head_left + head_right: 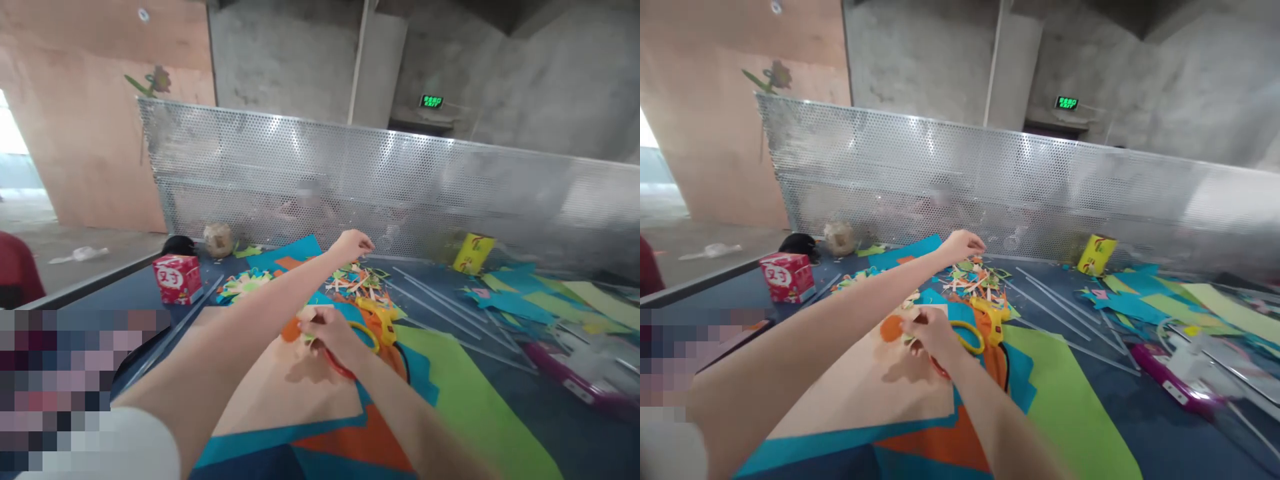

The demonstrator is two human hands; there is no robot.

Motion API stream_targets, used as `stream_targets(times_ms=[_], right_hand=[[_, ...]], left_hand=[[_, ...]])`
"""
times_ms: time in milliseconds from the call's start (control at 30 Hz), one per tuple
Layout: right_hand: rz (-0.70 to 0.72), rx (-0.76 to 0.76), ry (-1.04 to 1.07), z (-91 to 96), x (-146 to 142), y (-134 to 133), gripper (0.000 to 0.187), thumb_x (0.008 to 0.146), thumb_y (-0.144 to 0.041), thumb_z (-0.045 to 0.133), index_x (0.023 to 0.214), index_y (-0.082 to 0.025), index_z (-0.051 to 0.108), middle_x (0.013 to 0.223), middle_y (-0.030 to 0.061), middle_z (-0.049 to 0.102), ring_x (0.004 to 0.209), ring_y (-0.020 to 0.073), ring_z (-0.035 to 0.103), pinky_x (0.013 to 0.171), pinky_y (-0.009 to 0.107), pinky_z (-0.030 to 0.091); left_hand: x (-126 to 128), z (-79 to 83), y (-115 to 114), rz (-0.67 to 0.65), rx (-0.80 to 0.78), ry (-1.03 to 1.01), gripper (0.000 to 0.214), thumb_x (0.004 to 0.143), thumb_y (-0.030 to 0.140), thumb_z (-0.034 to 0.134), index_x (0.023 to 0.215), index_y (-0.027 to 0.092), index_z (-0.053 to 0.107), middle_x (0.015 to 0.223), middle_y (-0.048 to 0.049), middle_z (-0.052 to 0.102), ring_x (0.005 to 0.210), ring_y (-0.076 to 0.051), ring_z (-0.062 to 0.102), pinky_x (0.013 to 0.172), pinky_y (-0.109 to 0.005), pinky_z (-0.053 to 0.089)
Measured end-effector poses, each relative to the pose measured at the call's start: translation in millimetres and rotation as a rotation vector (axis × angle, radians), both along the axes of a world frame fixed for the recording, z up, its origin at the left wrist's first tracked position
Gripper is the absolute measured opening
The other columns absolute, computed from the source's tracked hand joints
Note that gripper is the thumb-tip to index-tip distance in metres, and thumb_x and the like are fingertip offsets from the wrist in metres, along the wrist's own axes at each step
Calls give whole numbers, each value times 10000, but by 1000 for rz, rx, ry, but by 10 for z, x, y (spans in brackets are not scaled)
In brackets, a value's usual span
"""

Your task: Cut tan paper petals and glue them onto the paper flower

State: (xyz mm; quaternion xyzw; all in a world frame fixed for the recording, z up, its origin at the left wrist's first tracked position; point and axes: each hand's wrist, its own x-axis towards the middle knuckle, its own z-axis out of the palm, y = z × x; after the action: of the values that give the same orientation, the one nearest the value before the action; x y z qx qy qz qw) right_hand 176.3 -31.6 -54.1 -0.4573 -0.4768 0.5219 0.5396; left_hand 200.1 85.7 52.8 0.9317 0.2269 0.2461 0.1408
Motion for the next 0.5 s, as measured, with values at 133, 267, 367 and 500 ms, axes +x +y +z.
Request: stream_targets(times_ms=[133, 267, 367, 500], right_hand=[[34, -24, 4, -8, 11, 22, 259, 538, -313, 671, 553, -164, 459, 428, -63, 489, 341, 64, 456, 298, 162, 348], [31, -31, 43, 21, 41, 36, 302, 523, -340, 689, 559, -176, 437, 425, -74, 473, 348, 63, 447, 297, 165, 342], [44, -54, 48, 54, 35, 24, 301, 518, -332, 703, 557, -175, 450, 427, -72, 471, 366, 71, 468, 296, 164, 347], [40, -79, 50, 70, 24, 17, 292, 526, -305, 708, 549, -173, 449, 425, -75, 463, 373, 73, 483, 287, 155, 341]], left_hand=[[320, -137, 202, 20, 69, 161, 289, 642, 73, 592, 874, 232, 659, 933, -7, 677, 991, -207, 544, 973, -431, 249], [432, -191, 295, 69, 95, 236, 130, 677, 218, 596, 776, 177, 670, 798, -72, 682, 994, -283, 525, 956, -546, 153], [414, -189, 341, 76, 72, 247, 286, 673, 125, 559, 944, 178, 633, 941, -101, 657, 1036, -280, 500, 939, -478, 251], [345, -220, 391, 40, -8, 253, 404, 577, 9, 562, 945, 161, 634, 939, -77, 660, 981, -239, 546, 851, -304, 392]])
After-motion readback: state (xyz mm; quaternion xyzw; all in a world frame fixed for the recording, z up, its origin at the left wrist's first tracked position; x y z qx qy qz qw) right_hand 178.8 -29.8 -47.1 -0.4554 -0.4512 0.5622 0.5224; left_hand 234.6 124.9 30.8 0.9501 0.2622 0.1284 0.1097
